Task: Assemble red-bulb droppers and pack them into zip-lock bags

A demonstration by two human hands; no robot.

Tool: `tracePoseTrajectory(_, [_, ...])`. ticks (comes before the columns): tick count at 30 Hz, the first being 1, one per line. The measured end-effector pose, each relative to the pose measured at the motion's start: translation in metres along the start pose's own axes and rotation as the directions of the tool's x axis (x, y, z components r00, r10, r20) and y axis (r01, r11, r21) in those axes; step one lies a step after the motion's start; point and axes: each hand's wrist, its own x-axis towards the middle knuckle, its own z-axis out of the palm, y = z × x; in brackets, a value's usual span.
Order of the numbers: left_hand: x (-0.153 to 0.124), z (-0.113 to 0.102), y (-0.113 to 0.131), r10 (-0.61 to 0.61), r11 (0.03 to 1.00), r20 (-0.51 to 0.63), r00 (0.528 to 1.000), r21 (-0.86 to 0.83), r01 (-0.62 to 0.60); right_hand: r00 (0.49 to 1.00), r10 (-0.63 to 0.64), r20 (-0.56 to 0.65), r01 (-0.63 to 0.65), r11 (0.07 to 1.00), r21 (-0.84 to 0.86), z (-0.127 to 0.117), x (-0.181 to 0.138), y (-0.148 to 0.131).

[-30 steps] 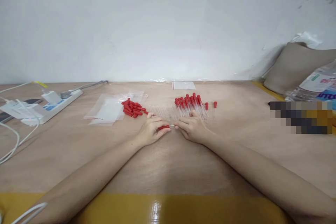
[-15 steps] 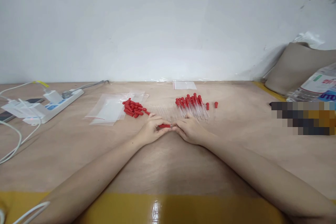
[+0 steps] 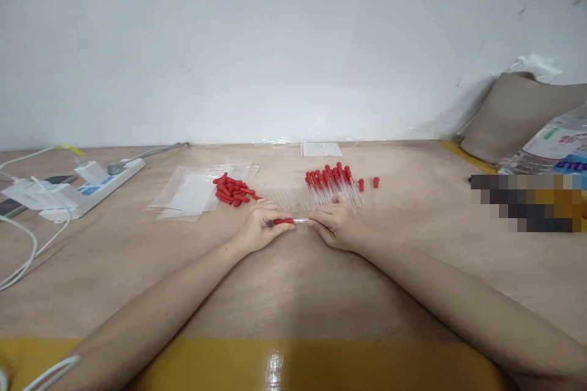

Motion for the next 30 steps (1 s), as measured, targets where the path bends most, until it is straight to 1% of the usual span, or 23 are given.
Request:
tracePoseTrajectory(3, [-0.001,0.0,-0.001,0.032,0.999,0.012,0.999,0.023,-0.032,0.998,0.011,0.056,-0.011,1.0,0.004,0.001,0.0,0.0])
tracePoseTrajectory(7, [-0.001,0.001,-0.002,0.044,0.998,0.013,0.999,0.051,-0.045,0.991,0.056,0.118,-0.057,0.998,0.005,-0.001,0.002,-0.001])
tracePoseTrajectory(15, [0.001,0.001,-0.005,0.074,0.992,0.011,0.997,0.099,-0.075,0.958,0.141,0.251,-0.15,0.989,0.016,-0.005,0.008,-0.003])
tracePoseTrajectory(17, [0.001,0.001,-0.004,0.065,0.991,-0.02,0.998,0.118,-0.062,0.952,0.149,0.268,-0.153,0.988,-0.005,-0.007,0.012,-0.006])
tracePoseTrajectory(21, [-0.003,0.0,-0.002,0.025,0.987,-0.066,0.997,0.16,-0.014,0.948,0.118,0.294,-0.105,0.993,-0.058,-0.019,0.022,-0.011])
tracePoseTrajectory(22, [-0.004,0.0,-0.002,0.003,0.984,-0.077,0.997,0.179,0.011,0.943,0.129,0.307,-0.121,0.992,-0.045,-0.024,0.024,-0.008])
tracePoseTrajectory(23, [-0.005,0.0,-0.004,-0.029,0.979,-0.092,0.995,0.199,0.047,0.935,0.161,0.315,-0.163,0.986,-0.019,-0.031,0.026,-0.004])
tracePoseTrajectory(24, [-0.006,-0.001,-0.005,-0.068,0.972,-0.108,0.992,0.216,0.09,0.923,0.218,0.316,-0.233,0.972,0.011,-0.04,0.027,0.002])
tracePoseTrajectory(25, [-0.007,-0.001,-0.008,-0.11,0.964,-0.124,0.986,0.228,0.136,0.903,0.3,0.306,-0.327,0.944,0.041,-0.049,0.027,0.011])
tracePoseTrajectory(26, [-0.007,-0.002,-0.01,-0.149,0.956,-0.134,0.98,0.234,0.178,0.871,0.4,0.283,-0.43,0.901,0.049,-0.059,0.027,0.022])
tracePoseTrajectory(27, [-0.008,-0.002,-0.012,-0.182,0.949,-0.136,0.974,0.235,0.211,0.811,0.524,0.261,-0.548,0.836,0.023,-0.068,0.025,0.035])
tracePoseTrajectory(28, [-0.008,-0.003,-0.014,-0.206,0.944,-0.131,0.97,0.236,0.232,0.723,0.652,0.227,-0.666,0.746,-0.021,-0.076,0.023,0.048])
tracePoseTrajectory(29, [-0.008,-0.003,-0.015,-0.221,0.94,-0.125,0.967,0.238,0.246,0.629,0.754,0.19,-0.759,0.648,-0.064,-0.081,0.02,0.061])
tracePoseTrajectory(30, [-0.008,-0.002,-0.016,-0.23,0.937,-0.119,0.966,0.241,0.253,0.542,0.823,0.169,-0.822,0.561,-0.097,-0.085,0.016,0.073])
